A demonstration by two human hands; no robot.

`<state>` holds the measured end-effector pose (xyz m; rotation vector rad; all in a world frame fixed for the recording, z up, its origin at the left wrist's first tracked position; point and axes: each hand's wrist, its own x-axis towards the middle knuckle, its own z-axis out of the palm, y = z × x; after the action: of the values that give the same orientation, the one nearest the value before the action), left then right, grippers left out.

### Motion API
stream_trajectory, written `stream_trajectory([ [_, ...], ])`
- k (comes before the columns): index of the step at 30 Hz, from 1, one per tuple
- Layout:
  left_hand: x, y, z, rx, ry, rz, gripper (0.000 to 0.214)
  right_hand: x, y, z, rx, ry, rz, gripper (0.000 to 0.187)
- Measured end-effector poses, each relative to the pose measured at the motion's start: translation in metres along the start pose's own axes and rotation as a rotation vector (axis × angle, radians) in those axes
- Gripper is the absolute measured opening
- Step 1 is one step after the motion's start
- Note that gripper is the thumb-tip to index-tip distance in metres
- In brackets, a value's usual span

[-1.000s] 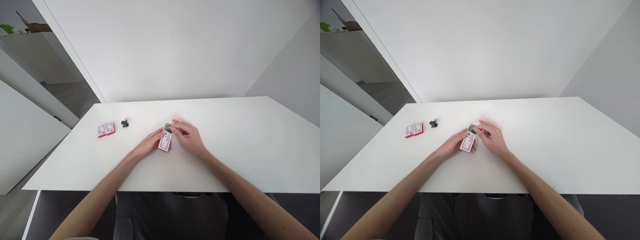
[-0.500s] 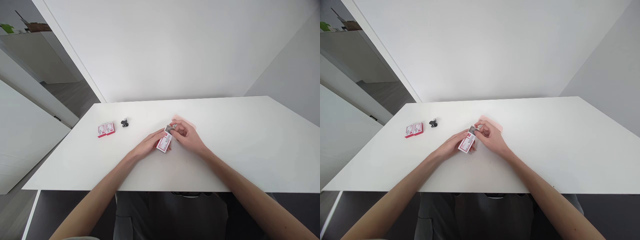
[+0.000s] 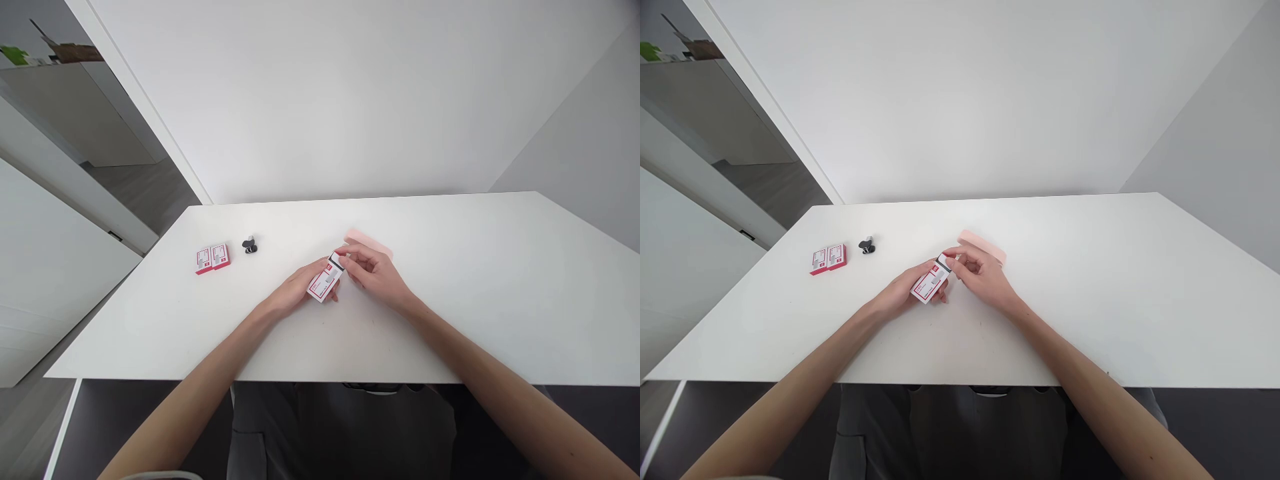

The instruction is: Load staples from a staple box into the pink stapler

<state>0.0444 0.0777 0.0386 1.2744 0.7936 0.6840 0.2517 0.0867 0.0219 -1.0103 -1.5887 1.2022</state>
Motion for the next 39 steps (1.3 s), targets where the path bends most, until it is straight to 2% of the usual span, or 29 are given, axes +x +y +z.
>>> stream_trajectory([
  [6, 0.000, -0.004, 0.000, 0.062, 0.032, 0.004, 0.047, 0.000, 0.003, 0.002, -0.045, 0.029, -0.019, 0.037],
  [11, 0.001, -0.007, -0.001, 0.095, 0.063, 0.035, 0.051, -0.001, 0.000, 0.006, -0.094, -0.092, -0.163, 0.036],
  [15, 0.002, -0.008, 0.001, 0.070, 0.123, 0.061, 0.055, -0.001, -0.002, 0.005, -0.107, -0.105, -0.162, 0.038],
  [18, 0.003, -0.007, 0.001, 0.050, 0.206, 0.068, 0.056, -0.002, 0.000, 0.004, -0.070, -0.104, -0.102, 0.039],
  [22, 0.004, -0.004, -0.002, 0.030, 0.305, 0.096, 0.050, -0.002, 0.006, 0.003, -0.072, -0.035, -0.067, 0.039],
  [25, 0.001, -0.001, -0.007, 0.110, 0.438, 0.132, 0.047, -0.002, 0.008, 0.004, -0.096, -0.040, -0.066, 0.036],
  [29, -0.015, 0.002, -0.022, 0.352, 0.648, 0.158, 0.048, -0.004, 0.008, 0.005, -0.151, -0.049, -0.069, 0.031],
  [34, -0.060, 0.002, -0.059, 0.722, 0.825, 0.119, 0.051, -0.005, 0.008, 0.005, -0.155, -0.063, -0.072, 0.027],
  [37, -0.090, 0.006, -0.087, 0.973, 0.855, 0.040, 0.049, -0.006, 0.008, 0.005, -0.162, -0.064, -0.077, 0.025],
  [39, -0.107, 0.011, -0.103, 1.111, 0.809, -0.012, 0.049, -0.006, 0.008, 0.004, -0.175, -0.063, -0.079, 0.025],
])
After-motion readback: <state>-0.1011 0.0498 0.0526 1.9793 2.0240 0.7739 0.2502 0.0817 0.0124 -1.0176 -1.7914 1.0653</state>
